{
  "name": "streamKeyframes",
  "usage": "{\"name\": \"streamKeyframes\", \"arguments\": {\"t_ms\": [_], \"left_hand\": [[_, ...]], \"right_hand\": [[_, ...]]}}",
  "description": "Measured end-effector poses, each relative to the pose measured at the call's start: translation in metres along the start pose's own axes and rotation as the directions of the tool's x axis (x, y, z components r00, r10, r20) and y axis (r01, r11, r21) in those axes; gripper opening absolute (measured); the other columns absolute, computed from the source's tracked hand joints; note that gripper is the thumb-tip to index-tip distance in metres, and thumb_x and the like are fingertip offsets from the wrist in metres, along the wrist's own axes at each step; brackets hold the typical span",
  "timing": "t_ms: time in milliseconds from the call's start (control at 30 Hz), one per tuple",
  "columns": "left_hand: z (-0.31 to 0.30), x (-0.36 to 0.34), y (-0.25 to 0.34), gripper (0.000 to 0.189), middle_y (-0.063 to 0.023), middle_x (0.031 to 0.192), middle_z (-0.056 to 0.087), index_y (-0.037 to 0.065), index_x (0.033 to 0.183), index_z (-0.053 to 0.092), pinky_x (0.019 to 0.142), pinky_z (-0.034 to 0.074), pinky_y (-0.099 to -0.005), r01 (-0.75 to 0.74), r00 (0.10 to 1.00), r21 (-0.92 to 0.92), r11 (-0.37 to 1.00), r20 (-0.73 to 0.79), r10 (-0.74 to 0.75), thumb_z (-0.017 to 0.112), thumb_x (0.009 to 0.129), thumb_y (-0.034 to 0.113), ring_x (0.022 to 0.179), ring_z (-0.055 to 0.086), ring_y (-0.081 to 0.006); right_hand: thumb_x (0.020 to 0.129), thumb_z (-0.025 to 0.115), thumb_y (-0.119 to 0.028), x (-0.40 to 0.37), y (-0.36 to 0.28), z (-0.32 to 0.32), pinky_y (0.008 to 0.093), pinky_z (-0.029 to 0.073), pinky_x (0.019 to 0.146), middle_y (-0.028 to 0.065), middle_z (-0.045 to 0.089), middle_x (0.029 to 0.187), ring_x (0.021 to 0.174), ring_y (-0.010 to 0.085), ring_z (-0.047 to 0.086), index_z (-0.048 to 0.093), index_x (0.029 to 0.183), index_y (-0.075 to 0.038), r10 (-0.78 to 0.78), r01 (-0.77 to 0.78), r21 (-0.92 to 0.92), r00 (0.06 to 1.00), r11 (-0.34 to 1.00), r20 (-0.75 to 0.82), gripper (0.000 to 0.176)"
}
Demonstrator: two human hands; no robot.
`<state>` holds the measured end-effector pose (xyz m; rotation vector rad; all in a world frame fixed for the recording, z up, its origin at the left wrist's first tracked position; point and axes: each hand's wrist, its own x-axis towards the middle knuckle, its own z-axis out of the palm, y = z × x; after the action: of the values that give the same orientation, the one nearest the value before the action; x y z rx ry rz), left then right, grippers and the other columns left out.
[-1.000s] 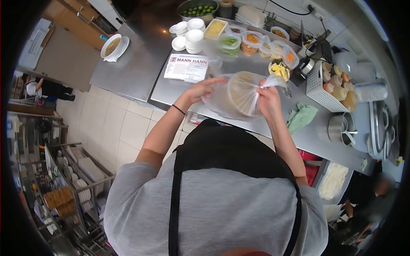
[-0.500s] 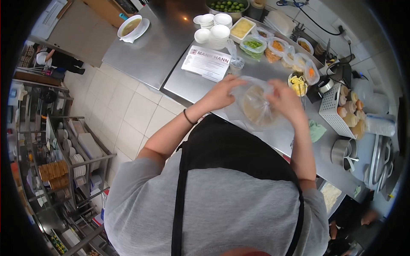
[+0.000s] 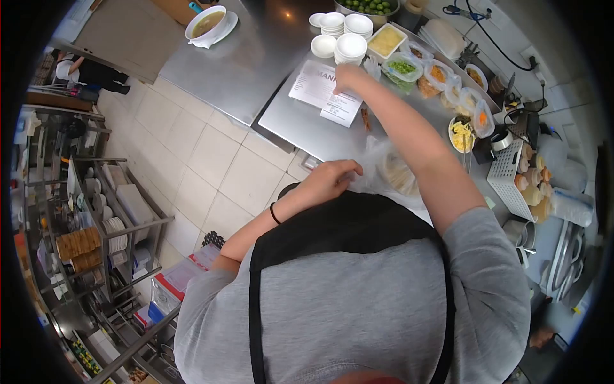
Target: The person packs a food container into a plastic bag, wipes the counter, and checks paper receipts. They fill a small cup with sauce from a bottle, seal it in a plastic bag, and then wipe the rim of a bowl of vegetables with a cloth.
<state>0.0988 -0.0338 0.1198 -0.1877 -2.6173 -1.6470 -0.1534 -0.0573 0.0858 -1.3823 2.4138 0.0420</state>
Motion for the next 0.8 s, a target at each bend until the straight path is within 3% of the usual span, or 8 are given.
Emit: {"name": "streamKeyframes", "arguments": {"t_ms": [133,200,533,600,733,800], "left_hand": [[-0.002,-0.001,-0.006,0.019,-0.0137,0.083,0.059,0.002,0.09,0.054,0.069,0.046,-0.0353,0.022,1.0,-0.011,1.0,0.009,-0.022,0.053,0.072,-0.004,0.078,0.058,-0.0301],[-0.004,0.0,-0.006,0.018,-0.0138,0.082,0.059,0.002,0.09,0.054,0.069,0.046,-0.0355,0.01,1.0,-0.021,1.0,0.014,-0.01,0.053,0.072,-0.003,0.078,0.058,-0.0302],[0.0,0.002,-0.01,0.017,-0.0143,0.081,0.059,0.001,0.089,0.055,0.069,0.045,-0.0345,0.015,0.999,-0.051,0.999,0.051,-0.013,0.053,0.072,-0.003,0.077,0.058,-0.0295],[0.001,0.0,-0.008,0.017,-0.0144,0.08,0.059,0.001,0.089,0.055,0.069,0.045,-0.0345,0.023,0.999,-0.056,0.998,0.047,-0.02,0.053,0.072,-0.003,0.076,0.058,-0.0293],[0.003,-0.003,-0.011,0.019,-0.0133,0.081,0.057,0.003,0.089,0.056,0.069,0.045,-0.0337,0.015,0.999,-0.037,0.999,0.033,-0.014,0.055,0.071,-0.002,0.076,0.057,-0.028],[0.006,-0.005,-0.015,0.02,-0.0122,0.082,0.056,0.004,0.089,0.056,0.068,0.044,-0.033,0.035,0.999,-0.065,0.997,-0.014,-0.036,0.055,0.07,-0.002,0.076,0.056,-0.0271]], "right_hand": [[0.059,0.072,-0.033,0.013,0.012,0.01,0.0363,0.049,0.071,0.0152,0.063,0.091,0.082,0.0277,0.061,0.064,0.091,-0.002,0.0,0.002,0.047,0.999,0.999,-0.046,0.046],[0.054,0.074,-0.038,0.026,0.021,0.017,0.0357,0.049,0.069,0.0136,0.063,0.091,0.082,0.0261,0.062,0.064,0.093,-0.002,0.057,-0.067,0.093,0.992,0.993,0.109,0.054],[0.05,0.075,-0.037,0.042,0.036,0.033,0.0354,0.049,0.069,0.0152,0.062,0.096,0.082,0.0253,0.062,0.062,0.097,0.001,0.1,-0.136,0.317,0.987,0.939,0.127,0.062],[0.048,0.075,-0.037,0.038,0.033,0.026,0.0345,0.048,0.07,0.0166,0.062,0.097,0.082,0.0264,0.061,0.061,0.097,0.002,0.085,-0.21,0.394,0.947,0.895,0.311,0.064],[0.047,0.076,-0.038,0.03,0.021,0.018,0.0335,0.047,0.072,0.0165,0.061,0.099,0.086,0.0268,0.06,0.06,0.1,0.003,0.092,-0.216,0.395,0.946,0.893,0.31,0.069],[0.045,0.077,-0.039,0.031,0.014,0.016,0.0334,0.047,0.072,0.0157,0.061,0.097,0.087,0.0267,0.059,0.059,0.101,0.002,-0.024,-0.031,0.449,0.993,0.893,0.115,0.072]]}}
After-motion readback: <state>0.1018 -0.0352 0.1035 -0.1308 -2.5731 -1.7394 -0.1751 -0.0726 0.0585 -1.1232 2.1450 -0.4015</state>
